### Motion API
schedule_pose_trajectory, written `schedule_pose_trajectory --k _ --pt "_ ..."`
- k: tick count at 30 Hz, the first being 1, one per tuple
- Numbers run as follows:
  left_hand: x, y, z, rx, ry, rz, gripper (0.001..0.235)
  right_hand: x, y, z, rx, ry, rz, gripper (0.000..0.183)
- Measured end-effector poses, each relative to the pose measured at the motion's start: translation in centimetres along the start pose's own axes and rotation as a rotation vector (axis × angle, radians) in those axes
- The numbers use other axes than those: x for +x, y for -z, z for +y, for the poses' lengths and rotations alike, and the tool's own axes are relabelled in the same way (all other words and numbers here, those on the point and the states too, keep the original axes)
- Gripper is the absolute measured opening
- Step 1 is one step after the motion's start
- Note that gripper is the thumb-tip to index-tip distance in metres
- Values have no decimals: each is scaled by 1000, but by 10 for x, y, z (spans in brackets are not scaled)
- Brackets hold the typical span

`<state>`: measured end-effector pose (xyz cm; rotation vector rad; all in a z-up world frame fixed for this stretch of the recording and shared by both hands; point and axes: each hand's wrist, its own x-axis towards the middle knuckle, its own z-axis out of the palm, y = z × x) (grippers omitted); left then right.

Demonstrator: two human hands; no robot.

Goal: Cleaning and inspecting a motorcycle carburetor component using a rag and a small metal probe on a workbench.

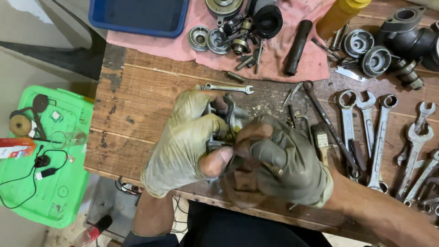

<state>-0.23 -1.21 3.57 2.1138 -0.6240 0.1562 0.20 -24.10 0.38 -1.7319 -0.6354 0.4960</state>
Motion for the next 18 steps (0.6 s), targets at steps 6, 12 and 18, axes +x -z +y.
schedule_pose_trajectory --k 6,12,18 --pt "-4 -2 0 -26 -33 6 45 7 6 -12 -80 320 208 15" --pt "-4 -3 -1 25 -79 -56 54 12 10 -8 -198 473 137 13" --pt "-5 -4 -2 83 -132 -65 70 10 17 -17 -94 367 193 12"
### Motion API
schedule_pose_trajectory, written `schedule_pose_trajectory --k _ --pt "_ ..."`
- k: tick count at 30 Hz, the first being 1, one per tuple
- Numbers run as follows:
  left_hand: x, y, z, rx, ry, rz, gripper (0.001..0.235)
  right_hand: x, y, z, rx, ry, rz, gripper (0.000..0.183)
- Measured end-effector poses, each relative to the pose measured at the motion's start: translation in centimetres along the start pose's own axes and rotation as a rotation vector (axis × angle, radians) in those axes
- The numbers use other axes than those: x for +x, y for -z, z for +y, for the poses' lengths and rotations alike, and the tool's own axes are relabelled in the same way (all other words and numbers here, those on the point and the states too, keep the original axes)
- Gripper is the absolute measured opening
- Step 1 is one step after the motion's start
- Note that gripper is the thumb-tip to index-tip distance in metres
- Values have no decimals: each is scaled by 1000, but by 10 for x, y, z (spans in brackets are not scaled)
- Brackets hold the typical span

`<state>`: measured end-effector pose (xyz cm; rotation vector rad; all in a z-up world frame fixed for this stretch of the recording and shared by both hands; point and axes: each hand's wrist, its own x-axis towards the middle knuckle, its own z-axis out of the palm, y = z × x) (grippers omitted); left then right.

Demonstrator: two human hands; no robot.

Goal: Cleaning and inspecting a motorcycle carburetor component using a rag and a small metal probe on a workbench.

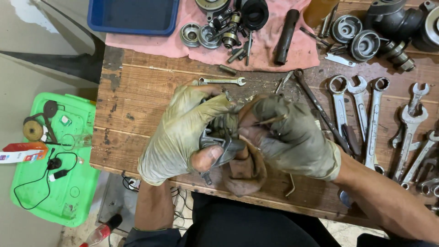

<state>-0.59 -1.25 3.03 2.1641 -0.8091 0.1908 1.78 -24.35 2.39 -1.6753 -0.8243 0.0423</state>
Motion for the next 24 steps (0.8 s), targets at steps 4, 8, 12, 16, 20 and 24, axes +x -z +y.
schedule_pose_trajectory --k 4,8,12,16,20,24 --pt "-5 -4 -8 12 -41 -9 72 -2 -6 12 -18 162 -100 9" --pt "-15 -3 -11 22 6 -21 81 5 -7 9 -134 228 -17 7" --pt "-25 -4 -16 -5 13 -9 80 5 -7 9 -28 174 -80 8" --pt "-26 -5 -16 -9 11 1 85 4 -10 17 -41 115 -109 13" --pt "-19 -3 -11 -123 43 -16 93 17 -7 12 35 272 -195 14" --pt "-12 -2 -3 -158 40 -33 95 10 -5 12 -235 382 -222 27"
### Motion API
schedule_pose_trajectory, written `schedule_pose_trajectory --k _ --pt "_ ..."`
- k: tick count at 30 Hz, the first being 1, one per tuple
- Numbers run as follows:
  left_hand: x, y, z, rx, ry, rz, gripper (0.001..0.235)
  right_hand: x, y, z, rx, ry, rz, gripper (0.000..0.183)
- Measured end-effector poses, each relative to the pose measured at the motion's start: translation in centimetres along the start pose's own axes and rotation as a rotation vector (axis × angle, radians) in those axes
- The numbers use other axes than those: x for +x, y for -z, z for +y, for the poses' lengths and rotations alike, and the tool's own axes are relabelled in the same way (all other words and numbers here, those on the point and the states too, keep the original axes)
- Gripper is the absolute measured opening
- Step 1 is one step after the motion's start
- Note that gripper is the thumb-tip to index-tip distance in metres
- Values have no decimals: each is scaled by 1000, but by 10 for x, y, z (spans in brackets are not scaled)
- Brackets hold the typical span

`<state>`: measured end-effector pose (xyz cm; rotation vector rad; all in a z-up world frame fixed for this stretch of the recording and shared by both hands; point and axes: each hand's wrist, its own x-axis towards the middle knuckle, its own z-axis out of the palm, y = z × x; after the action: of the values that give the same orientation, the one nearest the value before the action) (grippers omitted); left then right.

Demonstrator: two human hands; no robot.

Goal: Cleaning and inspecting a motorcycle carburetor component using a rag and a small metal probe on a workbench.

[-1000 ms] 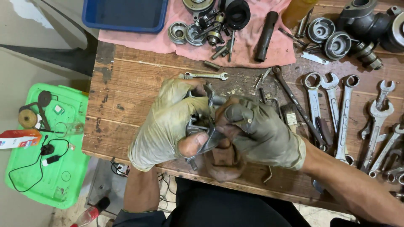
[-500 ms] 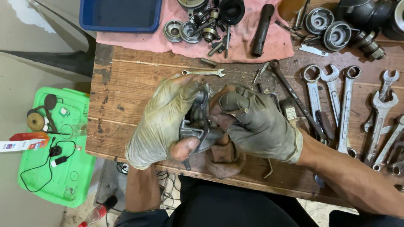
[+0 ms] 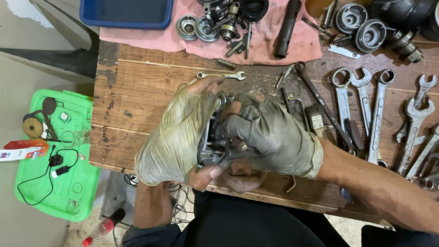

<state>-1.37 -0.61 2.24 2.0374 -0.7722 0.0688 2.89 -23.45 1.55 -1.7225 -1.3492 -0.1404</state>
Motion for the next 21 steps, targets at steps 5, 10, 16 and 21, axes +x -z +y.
schedule_pose_trajectory --k 5,10,16,21 --pt "7 -5 6 120 -68 -23 90 -5 8 -3 176 -158 -72 24" --pt "-1 -7 7 221 -65 -83 91 -19 0 -1 98 -76 -48 32" --pt "-5 -9 0 266 -19 -122 101 -24 -6 0 164 -46 -22 30" --pt "-6 -10 -5 232 9 -121 104 -21 -4 -6 119 -43 -41 36"
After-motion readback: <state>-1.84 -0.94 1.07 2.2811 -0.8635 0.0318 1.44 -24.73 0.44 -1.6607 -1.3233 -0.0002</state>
